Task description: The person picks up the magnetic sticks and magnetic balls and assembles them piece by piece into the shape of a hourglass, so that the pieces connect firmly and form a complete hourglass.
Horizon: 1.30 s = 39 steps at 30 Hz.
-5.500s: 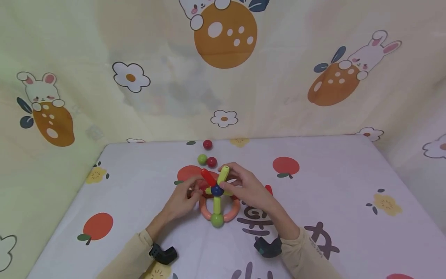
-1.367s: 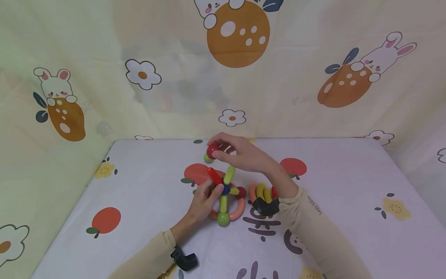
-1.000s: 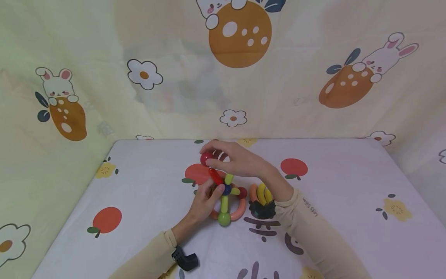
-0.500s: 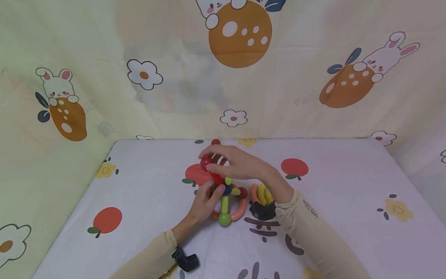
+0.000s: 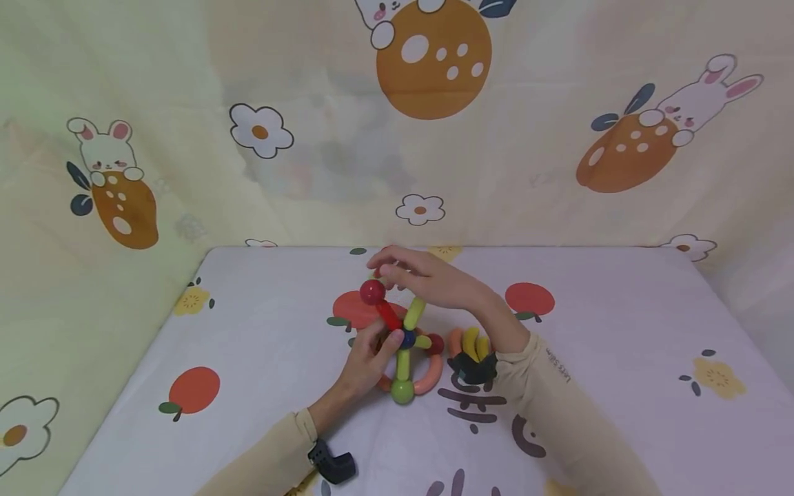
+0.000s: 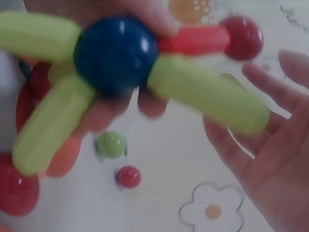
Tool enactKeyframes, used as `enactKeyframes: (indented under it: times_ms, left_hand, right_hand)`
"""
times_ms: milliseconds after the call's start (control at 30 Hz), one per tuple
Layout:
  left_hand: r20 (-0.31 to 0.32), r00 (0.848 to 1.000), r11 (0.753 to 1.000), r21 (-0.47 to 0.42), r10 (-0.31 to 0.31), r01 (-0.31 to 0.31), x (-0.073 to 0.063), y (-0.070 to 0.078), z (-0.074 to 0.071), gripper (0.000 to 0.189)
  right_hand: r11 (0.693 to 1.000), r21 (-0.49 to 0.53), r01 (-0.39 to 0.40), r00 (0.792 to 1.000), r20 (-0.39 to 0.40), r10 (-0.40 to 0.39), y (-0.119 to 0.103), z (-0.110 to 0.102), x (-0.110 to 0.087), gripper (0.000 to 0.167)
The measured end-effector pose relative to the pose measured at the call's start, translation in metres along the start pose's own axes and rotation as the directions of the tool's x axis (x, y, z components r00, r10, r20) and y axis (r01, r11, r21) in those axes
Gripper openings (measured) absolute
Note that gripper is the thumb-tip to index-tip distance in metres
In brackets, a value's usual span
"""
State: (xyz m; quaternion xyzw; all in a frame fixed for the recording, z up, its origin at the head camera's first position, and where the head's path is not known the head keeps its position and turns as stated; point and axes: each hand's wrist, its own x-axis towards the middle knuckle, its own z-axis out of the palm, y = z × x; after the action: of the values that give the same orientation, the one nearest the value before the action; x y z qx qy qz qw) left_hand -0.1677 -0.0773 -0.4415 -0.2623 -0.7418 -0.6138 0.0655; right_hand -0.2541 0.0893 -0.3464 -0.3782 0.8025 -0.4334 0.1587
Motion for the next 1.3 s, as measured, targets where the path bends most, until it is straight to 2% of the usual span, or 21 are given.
enactKeyframes:
  times_ms: [167,267,433,567,700,833,1000,1100,1300]
  left_hand:
    - [0.012,1.0,1.0,0.005,-0.006,0.006,0.001,0.002,0.0,0.022]
    - [0.026,1.0,1.0,-0.003,-0.003,0.003,0.0,0.001,-0.001,0.022]
    - [0.008,1.0,1.0,-0.02,-0.019,0.019,-0.005,-0.003,0.0,0.022]
    - [0.005,1.0,0.999,-0.03,-0.015,0.015,-0.005,-0.002,0.0,0.021]
    - [0.013,1.0,0.999,-0.036,-0.017,0.018,-0.003,-0.002,0.002,0.021]
    - [0.009,1.0,0.999,-0.047,-0.023,0.024,-0.003,-0.002,0.004,0.021]
    - [0.004,1.0,0.999,-0.045,-0.026,0.026,-0.006,-0.002,0.003,0.021]
    - [0.003,1.0,0.999,-0.04,-0.031,0.031,-0.007,-0.001,0.001,0.022]
    - [0.009,1.0,0.999,-0.042,-0.023,0.023,-0.005,0.0,0.005,0.022]
  right_hand:
    - [0.999,0.029,-0.035,0.997,-0.061,0.036,0.018,-0.009,0.003,0.024]
    - [0.998,0.029,-0.051,0.997,-0.064,0.053,0.03,-0.008,0.007,0.023]
    - [0.998,0.047,-0.05,0.998,-0.045,0.053,0.05,-0.001,0.01,0.025]
    - [0.996,0.051,-0.078,0.995,-0.064,0.082,0.058,0.0,0.01,0.025]
    - [0.994,0.007,-0.11,0.991,-0.081,0.11,0.068,-0.001,0.01,0.024]
    - [0.991,-0.017,-0.133,0.99,-0.054,0.132,0.082,0.005,0.013,0.029]
    - [0.981,0.008,-0.192,0.981,0.004,0.192,0.097,0.018,0.018,0.032]
    - [0.977,-0.023,-0.211,0.977,0.027,0.211,0.102,0.023,0.02,0.031]
    - [0.975,-0.066,-0.211,0.977,0.021,0.213,0.104,0.024,0.017,0.033]
